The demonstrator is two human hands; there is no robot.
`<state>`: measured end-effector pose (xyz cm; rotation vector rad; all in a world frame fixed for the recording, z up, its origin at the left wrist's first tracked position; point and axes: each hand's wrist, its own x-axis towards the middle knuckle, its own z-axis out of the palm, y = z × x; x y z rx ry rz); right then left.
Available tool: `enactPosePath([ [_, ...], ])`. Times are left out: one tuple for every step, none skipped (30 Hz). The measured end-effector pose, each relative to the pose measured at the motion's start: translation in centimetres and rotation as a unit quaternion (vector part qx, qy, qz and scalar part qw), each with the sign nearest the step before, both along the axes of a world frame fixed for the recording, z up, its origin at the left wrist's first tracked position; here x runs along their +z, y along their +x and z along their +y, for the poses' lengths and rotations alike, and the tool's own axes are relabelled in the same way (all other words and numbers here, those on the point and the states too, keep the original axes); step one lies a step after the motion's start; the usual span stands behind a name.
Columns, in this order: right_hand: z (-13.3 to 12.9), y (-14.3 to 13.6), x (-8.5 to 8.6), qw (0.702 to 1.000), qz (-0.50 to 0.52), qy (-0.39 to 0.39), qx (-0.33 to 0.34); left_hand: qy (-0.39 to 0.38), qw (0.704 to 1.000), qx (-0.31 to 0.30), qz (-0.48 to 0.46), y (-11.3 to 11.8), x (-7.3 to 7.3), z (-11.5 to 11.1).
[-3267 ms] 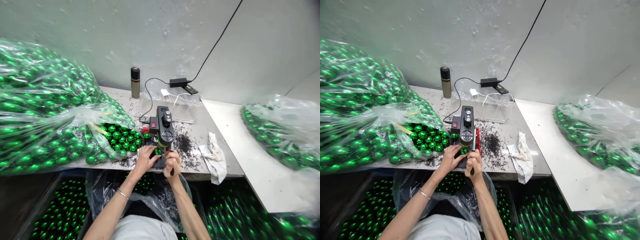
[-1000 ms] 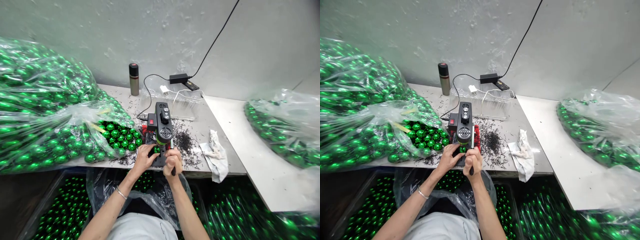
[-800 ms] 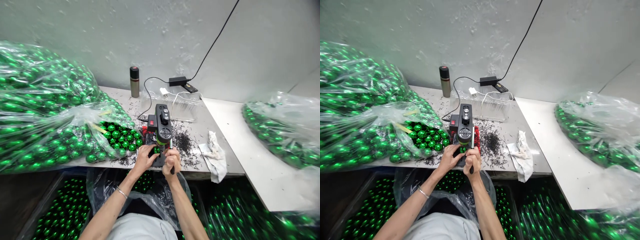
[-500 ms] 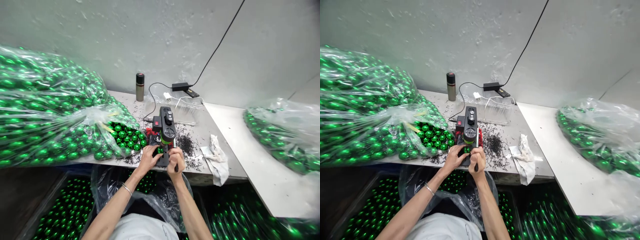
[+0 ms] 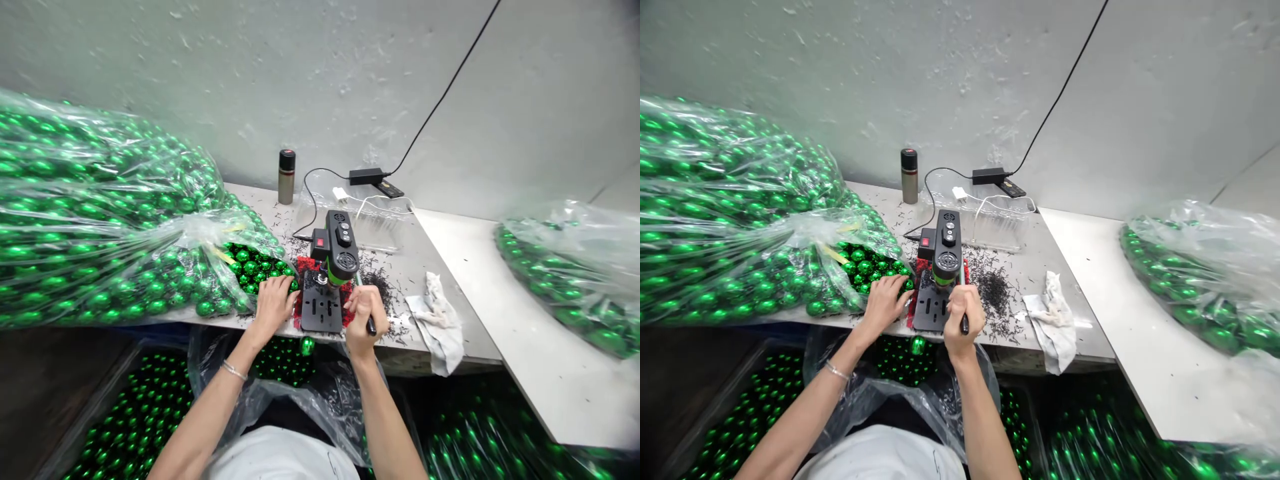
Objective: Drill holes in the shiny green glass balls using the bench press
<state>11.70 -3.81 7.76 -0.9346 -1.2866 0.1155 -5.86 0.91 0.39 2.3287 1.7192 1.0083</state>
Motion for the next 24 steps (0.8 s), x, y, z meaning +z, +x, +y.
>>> enactPosePath([
  [0.0,0.1,-0.1,1.000,-0.003,0.000,0.002,-0.022,0.999,-0.011,0.026,0.0,0.2,0.9],
  [0.0,0.2,-0.2,1.000,-0.007,0.000,0.003,-0.042,0.998,-0.024,0.044,0.0,0.5,1.6],
  [0.0,0.3,-0.2,1.000,-0.011,0.000,0.004,-0.057,0.997,-0.035,0.049,0.0,0.6,2.1],
  [0.0,0.4,-0.3,1.000,-0.015,-0.001,0.004,-0.066,0.996,-0.041,0.038,0.1,0.8,2.3],
  [-0.1,0.4,-0.3,1.000,-0.018,0.000,0.004,-0.070,0.997,-0.042,0.009,0.1,1.0,2.4],
  [-0.1,0.5,-0.4,1.000,-0.020,-0.001,0.004,-0.074,0.996,-0.041,-0.036,0.1,1.2,2.3],
  [-0.1,0.4,-0.4,1.000,-0.021,-0.001,0.004,-0.083,0.991,-0.041,-0.093,0.1,1.3,2.2],
  [-0.1,0.4,-0.3,1.000,-0.021,-0.001,0.004,-0.100,0.981,-0.045,-0.157,0.1,1.4,1.9],
  [-0.1,0.3,-0.1,1.000,-0.018,-0.001,0.004,-0.129,0.965,-0.054,-0.221,0.1,1.5,1.7],
  [-0.2,0.2,0.2,1.000,-0.013,-0.001,0.004,-0.166,0.943,-0.069,-0.279,0.2,1.5,1.4],
  [-0.2,0.2,0.6,1.000,-0.009,-0.004,0.004,-0.207,0.917,-0.086,-0.330,0.3,1.5,1.1],
  [-0.2,0.1,1.2,1.000,-0.006,-0.011,0.007,-0.244,0.891,-0.102,-0.370,0.5,1.3,0.9],
  [-0.2,0.1,1.8,1.000,-0.003,-0.022,0.010,-0.272,0.867,-0.113,-0.402,0.8,1.0,0.7],
  [-0.3,0.1,2.5,0.999,-0.003,-0.036,0.015,-0.290,0.850,-0.122,-0.423,1.1,0.7,0.5],
  [-0.3,0.1,3.1,0.999,-0.004,-0.051,0.020,-0.299,0.842,-0.126,-0.431,1.4,0.4,0.3],
  [-0.2,0.2,3.7,0.998,-0.006,-0.061,0.022,-0.301,0.843,-0.127,-0.427,1.8,0.0,0.1],
  [-0.2,0.2,4.2,0.997,-0.009,-0.068,0.021,-0.296,0.854,-0.126,-0.408,2.1,-0.3,0.0],
  [-0.2,0.2,4.6,0.997,-0.011,-0.070,0.018,-0.286,0.873,-0.121,-0.377,2.4,-0.7,-0.2],
  [-0.2,0.3,4.8,0.997,-0.013,-0.069,0.016,-0.268,0.895,-0.114,-0.338,2.6,-0.9,-0.3],
  [-0.1,0.3,4.9,0.997,-0.015,-0.068,0.014,-0.245,0.917,-0.106,-0.295,2.8,-1.1,-0.4],
  [-0.1,0.3,4.8,0.998,-0.017,-0.066,0.013,-0.217,0.937,-0.101,-0.255,3.0,-1.2,-0.6],
  [-0.1,0.3,4.7,0.998,-0.018,-0.064,0.014,-0.188,0.951,-0.102,-0.221,3.2,-1.2,-0.7],
  [-0.1,0.3,4.6,0.998,-0.019,-0.062,0.016,-0.161,0.961,-0.110,-0.194,3.3,-1.2,-0.7],
  [-0.1,0.3,4.4,0.998,-0.020,-0.060,0.018,-0.139,0.967,-0.122,-0.173,3.4,-1.1,-0.7],
])
